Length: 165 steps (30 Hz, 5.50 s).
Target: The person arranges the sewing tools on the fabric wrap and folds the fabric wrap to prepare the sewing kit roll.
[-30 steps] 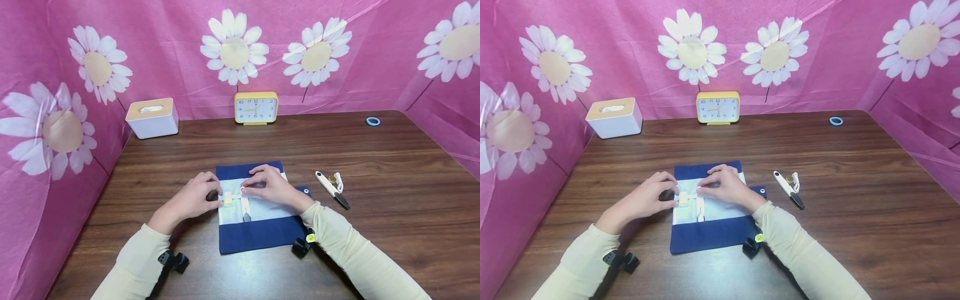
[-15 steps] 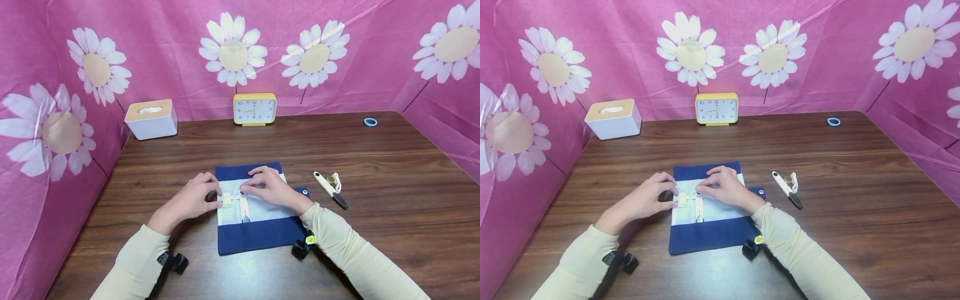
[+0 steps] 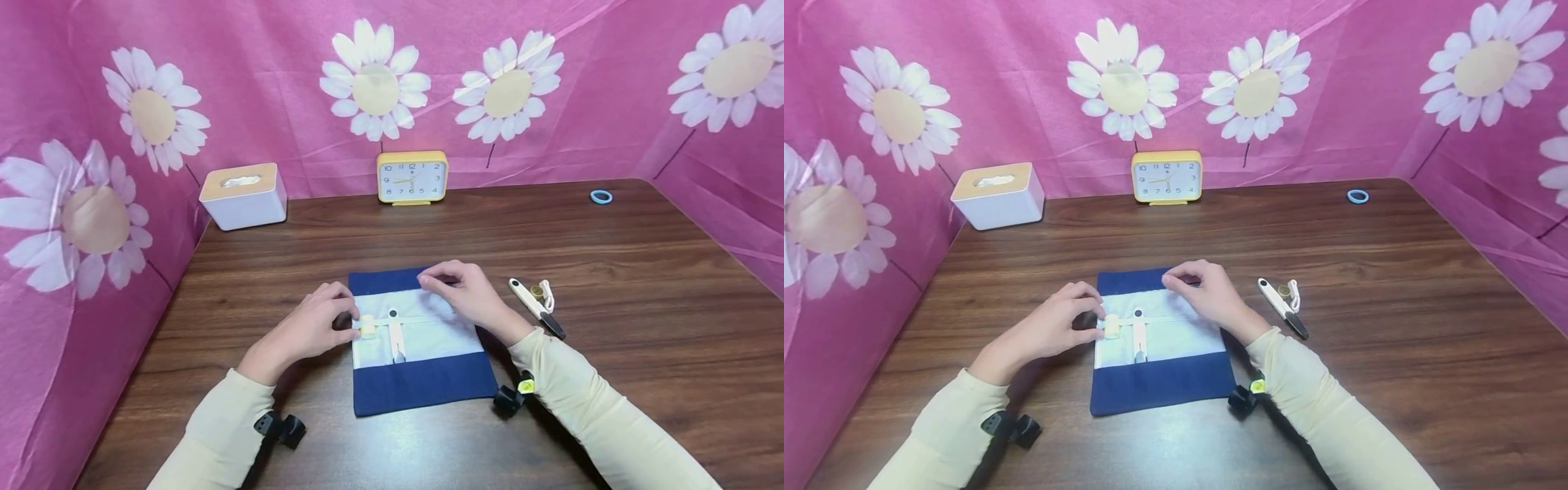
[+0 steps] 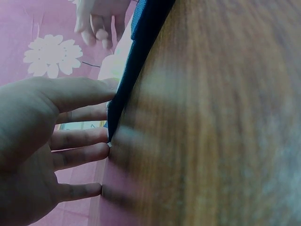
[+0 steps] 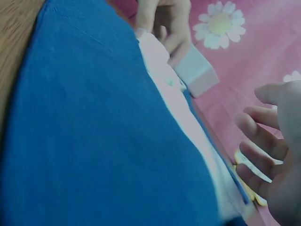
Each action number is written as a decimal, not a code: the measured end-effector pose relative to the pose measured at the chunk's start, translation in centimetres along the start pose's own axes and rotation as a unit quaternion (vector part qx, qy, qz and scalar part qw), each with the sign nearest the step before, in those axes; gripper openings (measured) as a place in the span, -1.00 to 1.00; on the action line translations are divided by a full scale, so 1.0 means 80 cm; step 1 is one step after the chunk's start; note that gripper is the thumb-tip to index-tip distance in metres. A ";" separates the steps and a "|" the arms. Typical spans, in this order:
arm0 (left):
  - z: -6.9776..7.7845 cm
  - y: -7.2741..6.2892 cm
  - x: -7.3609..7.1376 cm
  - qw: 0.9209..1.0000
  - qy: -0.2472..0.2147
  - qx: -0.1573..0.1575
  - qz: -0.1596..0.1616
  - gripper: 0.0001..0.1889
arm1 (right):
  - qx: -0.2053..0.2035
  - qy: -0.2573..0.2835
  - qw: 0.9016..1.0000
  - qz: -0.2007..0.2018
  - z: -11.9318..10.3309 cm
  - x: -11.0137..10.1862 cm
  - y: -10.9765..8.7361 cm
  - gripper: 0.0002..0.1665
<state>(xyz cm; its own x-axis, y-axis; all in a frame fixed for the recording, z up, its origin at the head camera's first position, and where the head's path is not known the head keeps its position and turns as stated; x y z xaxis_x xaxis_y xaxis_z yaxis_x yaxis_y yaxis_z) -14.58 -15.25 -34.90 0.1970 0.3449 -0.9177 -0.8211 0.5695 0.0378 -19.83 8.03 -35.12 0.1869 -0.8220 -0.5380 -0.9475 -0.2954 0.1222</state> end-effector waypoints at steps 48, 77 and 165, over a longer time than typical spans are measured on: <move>0.003 0.000 0.004 1.000 0.008 0.021 0.021 -0.80 | 0.051 -0.105 0.984 0.135 0.104 -0.155 -0.056 -0.70; 0.001 -0.002 0.006 1.000 0.007 0.015 0.018 -0.79 | 0.053 -0.204 0.973 0.099 0.099 -0.141 -0.050 -0.76; 0.000 -0.001 0.005 1.000 0.004 0.007 0.006 -0.80 | 0.122 -0.036 0.981 0.147 0.013 0.013 0.039 -0.60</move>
<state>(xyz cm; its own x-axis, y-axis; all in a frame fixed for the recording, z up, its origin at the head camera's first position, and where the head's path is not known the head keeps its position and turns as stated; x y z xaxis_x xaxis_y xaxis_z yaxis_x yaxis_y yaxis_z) -14.43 -15.17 -35.24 0.1825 0.3450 -0.9207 -0.8158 0.5759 0.0540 -22.87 6.76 -36.13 -0.1139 -0.8152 -0.5679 -0.9933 0.0811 0.0828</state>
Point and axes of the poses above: each hand's wrist, its own y-axis towards the middle knuckle, its own x-axis out of the palm, z = x × y, the point moved 6 cm from there along y, towards the middle knuckle, and after that the axes turned 7 degrees about x, right-handed, at the moved point
